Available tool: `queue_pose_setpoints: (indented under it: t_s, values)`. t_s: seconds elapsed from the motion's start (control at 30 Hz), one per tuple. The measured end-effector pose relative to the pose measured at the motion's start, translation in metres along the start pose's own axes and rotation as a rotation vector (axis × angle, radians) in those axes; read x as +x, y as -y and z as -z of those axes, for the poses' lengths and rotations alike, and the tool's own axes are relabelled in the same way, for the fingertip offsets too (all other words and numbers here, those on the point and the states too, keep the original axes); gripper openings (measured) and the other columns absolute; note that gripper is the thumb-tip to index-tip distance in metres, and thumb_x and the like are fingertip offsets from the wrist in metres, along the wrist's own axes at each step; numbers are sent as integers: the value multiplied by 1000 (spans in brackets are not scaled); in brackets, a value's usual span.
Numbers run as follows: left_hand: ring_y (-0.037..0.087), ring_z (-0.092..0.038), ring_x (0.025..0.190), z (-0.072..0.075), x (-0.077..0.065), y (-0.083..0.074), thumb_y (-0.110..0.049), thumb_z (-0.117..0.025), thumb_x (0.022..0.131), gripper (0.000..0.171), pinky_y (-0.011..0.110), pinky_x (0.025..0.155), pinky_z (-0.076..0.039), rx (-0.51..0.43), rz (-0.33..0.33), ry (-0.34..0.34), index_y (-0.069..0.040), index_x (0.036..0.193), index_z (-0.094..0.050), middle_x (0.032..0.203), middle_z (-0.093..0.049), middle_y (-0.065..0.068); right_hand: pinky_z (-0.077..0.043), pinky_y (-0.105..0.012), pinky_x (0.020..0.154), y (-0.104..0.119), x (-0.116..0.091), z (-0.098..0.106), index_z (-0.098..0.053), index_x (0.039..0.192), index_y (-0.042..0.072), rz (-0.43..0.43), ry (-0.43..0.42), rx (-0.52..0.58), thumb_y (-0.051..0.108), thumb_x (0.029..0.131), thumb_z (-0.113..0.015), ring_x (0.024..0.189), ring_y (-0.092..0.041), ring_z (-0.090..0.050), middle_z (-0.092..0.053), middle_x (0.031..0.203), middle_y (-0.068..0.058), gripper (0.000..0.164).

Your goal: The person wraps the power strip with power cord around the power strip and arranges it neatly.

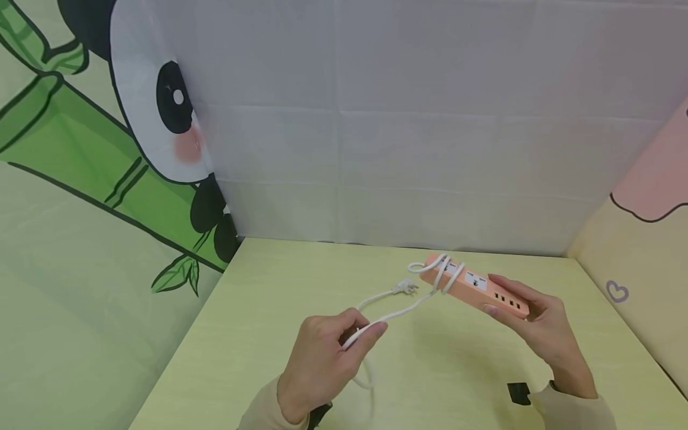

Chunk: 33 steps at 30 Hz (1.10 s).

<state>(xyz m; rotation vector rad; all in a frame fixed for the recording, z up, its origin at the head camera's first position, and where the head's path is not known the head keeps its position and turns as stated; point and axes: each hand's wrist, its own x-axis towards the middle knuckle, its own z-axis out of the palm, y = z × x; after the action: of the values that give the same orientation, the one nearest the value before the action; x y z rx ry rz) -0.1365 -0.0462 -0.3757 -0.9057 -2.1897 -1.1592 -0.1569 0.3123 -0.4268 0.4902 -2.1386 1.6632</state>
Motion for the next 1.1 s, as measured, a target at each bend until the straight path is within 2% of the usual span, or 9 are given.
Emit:
queue_pose_setpoints:
  t_s: [0.23, 0.37, 0.73, 1.0, 1.1]
  values:
    - [-14, -29, 49, 6, -2, 2, -23, -74, 94, 17, 6, 44, -25, -49, -101, -9, -21, 79, -67, 51, -42, -12, -54, -15, 72, 5, -5, -4, -56, 138, -10, -10, -8, -2, -19, 86, -67, 94, -6, -61, -67, 128, 8, 54]
    - [-12, -28, 52, 12, -4, 4, -21, -74, 94, 13, 6, 44, -24, -79, -133, -1, -20, 82, -69, 53, -41, -11, -55, -15, 73, 10, -9, -8, -55, 138, -10, -17, -16, 5, -19, 86, -67, 96, -6, -62, -66, 129, 9, 54]
    - [-11, -26, 52, 30, -8, 8, -19, -76, 93, 10, 6, 44, -22, -103, -171, 27, -20, 83, -72, 53, -39, -10, -55, -17, 69, 17, -18, -18, -55, 138, -10, -11, -19, 7, -20, 85, -66, 90, -7, -61, -67, 124, 7, 54]
    - [-11, -27, 54, 39, -9, 11, -17, -78, 90, 25, 6, 45, -24, -152, -183, 28, -20, 72, -62, 53, -39, -10, -55, -17, 67, 18, -21, -21, -56, 137, -9, -15, -21, -12, -19, 86, -67, 88, -7, -61, -68, 122, 7, 54]
    - [-11, -27, 55, 43, -8, 11, -15, -78, 90, 25, 6, 46, -24, -158, -202, 34, -20, 72, -62, 54, -39, -10, -55, -17, 67, 19, -23, -23, -56, 138, -9, -27, -24, -9, -19, 86, -67, 88, -7, -60, -67, 122, 7, 54]
